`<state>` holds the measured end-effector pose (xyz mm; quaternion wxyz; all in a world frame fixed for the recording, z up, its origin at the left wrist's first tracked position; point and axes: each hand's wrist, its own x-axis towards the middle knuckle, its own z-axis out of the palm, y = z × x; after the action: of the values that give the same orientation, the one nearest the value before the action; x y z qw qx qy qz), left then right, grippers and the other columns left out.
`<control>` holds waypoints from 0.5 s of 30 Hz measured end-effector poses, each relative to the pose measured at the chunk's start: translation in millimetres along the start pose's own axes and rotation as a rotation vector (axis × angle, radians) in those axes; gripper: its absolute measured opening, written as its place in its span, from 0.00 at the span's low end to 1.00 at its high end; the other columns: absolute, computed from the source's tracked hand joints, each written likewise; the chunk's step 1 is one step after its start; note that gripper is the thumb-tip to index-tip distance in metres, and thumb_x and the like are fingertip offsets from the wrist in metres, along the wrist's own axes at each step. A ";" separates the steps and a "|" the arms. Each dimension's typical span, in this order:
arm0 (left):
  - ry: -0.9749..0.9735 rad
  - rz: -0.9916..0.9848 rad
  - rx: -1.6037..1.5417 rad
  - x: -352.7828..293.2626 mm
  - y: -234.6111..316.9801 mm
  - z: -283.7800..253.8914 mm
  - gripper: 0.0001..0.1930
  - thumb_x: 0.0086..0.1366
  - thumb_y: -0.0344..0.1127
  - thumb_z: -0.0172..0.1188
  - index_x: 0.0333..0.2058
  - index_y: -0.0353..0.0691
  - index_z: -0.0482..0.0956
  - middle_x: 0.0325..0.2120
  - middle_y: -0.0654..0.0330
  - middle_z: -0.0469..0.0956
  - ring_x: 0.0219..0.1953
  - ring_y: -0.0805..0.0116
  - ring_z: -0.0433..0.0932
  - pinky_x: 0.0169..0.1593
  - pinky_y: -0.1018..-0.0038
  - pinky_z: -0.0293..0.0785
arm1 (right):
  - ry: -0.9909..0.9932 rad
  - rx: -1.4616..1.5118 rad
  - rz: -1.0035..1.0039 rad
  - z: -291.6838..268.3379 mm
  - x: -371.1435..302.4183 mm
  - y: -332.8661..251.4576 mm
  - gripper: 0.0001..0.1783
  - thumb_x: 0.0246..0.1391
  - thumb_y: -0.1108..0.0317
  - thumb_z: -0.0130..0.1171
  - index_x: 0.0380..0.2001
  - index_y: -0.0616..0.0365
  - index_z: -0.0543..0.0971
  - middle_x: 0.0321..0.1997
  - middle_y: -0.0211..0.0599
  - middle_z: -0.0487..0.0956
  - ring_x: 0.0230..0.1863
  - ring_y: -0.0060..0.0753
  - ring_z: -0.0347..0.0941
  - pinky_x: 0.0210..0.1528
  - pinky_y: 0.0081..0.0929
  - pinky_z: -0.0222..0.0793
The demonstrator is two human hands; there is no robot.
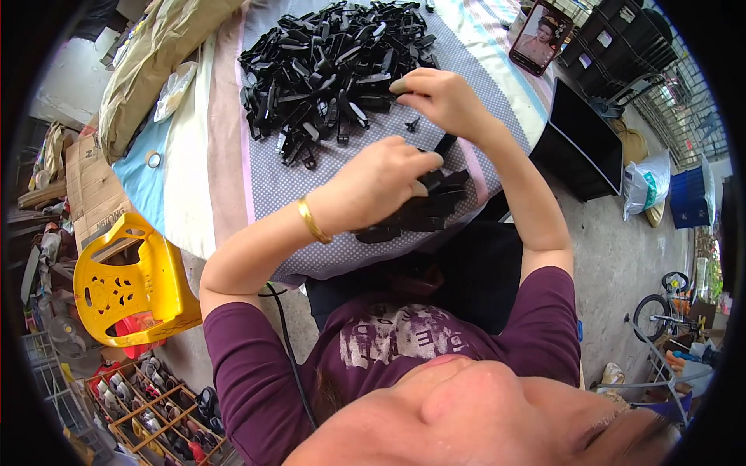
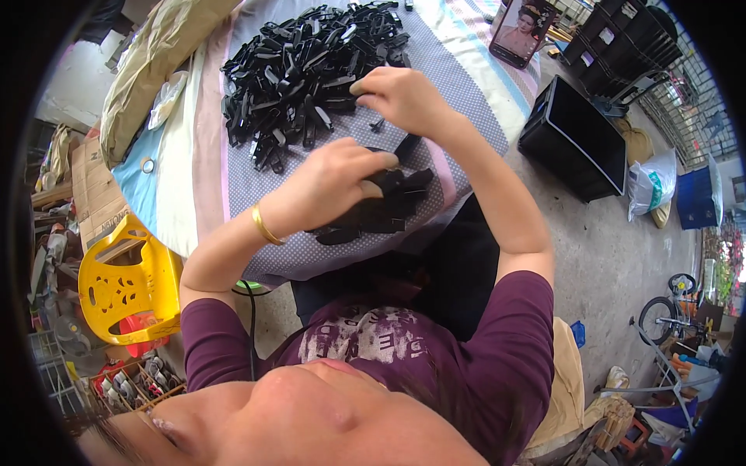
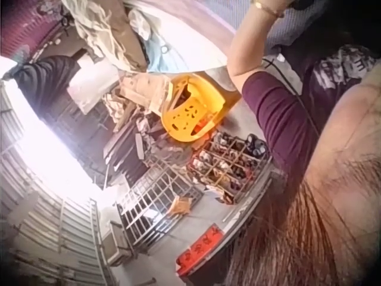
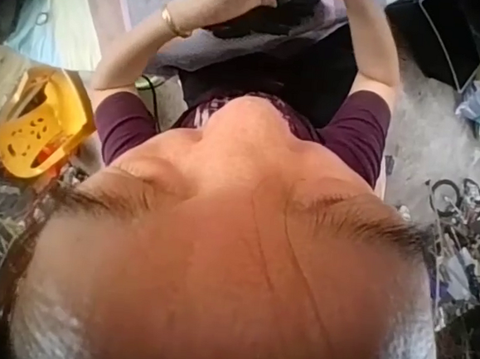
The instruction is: Assembling small black plastic components by hand at a workbench.
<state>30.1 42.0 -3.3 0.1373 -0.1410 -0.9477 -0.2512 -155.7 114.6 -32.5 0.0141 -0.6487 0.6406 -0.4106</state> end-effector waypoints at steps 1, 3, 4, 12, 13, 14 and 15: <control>-0.001 -0.007 0.002 1.0 0.3 3.8 0.17 0.47 0.31 0.64 0.39 0.39 0.76 0.26 0.56 0.75 0.31 0.56 0.74 0.38 0.67 0.71 | -0.015 -0.153 -0.047 7.3 1.2 -1.8 0.14 0.46 0.68 0.60 0.38 0.58 0.78 0.34 0.36 0.78 0.35 0.34 0.75 0.35 0.26 0.70; 0.079 0.054 -0.103 3.5 0.6 6.8 0.16 0.47 0.32 0.64 0.37 0.40 0.76 0.24 0.56 0.75 0.32 0.56 0.72 0.39 0.65 0.69 | -0.050 -0.306 -0.059 16.4 4.4 -8.1 0.15 0.42 0.65 0.62 0.35 0.57 0.77 0.32 0.36 0.75 0.35 0.41 0.73 0.36 0.33 0.70; 0.040 0.017 -0.136 5.8 -8.4 3.1 0.13 0.48 0.31 0.63 0.35 0.39 0.76 0.26 0.56 0.75 0.32 0.56 0.72 0.38 0.65 0.69 | -0.049 -0.303 -0.059 21.8 6.4 -5.1 0.15 0.42 0.65 0.62 0.35 0.57 0.77 0.32 0.36 0.75 0.35 0.41 0.73 0.36 0.33 0.70; 0.294 -0.231 0.330 8.1 -80.9 -7.9 0.17 0.48 0.23 0.55 0.40 0.36 0.70 0.33 0.54 0.75 0.38 0.54 0.70 0.46 0.67 0.66 | -0.086 -0.525 -0.061 33.1 5.2 -12.9 0.14 0.40 0.65 0.62 0.31 0.58 0.74 0.30 0.37 0.73 0.37 0.37 0.72 0.40 0.31 0.70; 0.254 -0.225 0.267 9.4 -75.8 -8.2 0.20 0.47 0.22 0.56 0.42 0.36 0.70 0.34 0.54 0.75 0.39 0.55 0.69 0.47 0.67 0.66 | -0.084 -0.491 -0.045 31.0 1.6 -14.7 0.15 0.39 0.65 0.62 0.32 0.58 0.74 0.29 0.37 0.74 0.36 0.38 0.72 0.38 0.32 0.70; 0.214 -0.220 0.205 10.8 -71.5 -8.2 0.22 0.45 0.22 0.58 0.43 0.37 0.70 0.35 0.54 0.75 0.41 0.56 0.69 0.48 0.67 0.66 | -0.081 -0.456 -0.029 29.2 -0.8 -14.7 0.16 0.38 0.65 0.63 0.33 0.58 0.74 0.28 0.36 0.75 0.34 0.39 0.72 0.37 0.33 0.70; 0.214 -0.243 0.126 11.6 -67.8 -7.3 0.25 0.44 0.22 0.59 0.46 0.38 0.69 0.35 0.54 0.75 0.40 0.56 0.70 0.47 0.68 0.67 | -0.096 -0.439 0.000 27.8 -3.3 -13.6 0.17 0.38 0.66 0.63 0.34 0.58 0.74 0.30 0.37 0.76 0.34 0.39 0.73 0.37 0.33 0.70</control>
<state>-1.9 -16.0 -23.0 0.2144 0.0109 -0.9517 -0.2196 -128.8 105.7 -45.2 -0.0970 -0.6550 0.7133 -0.2299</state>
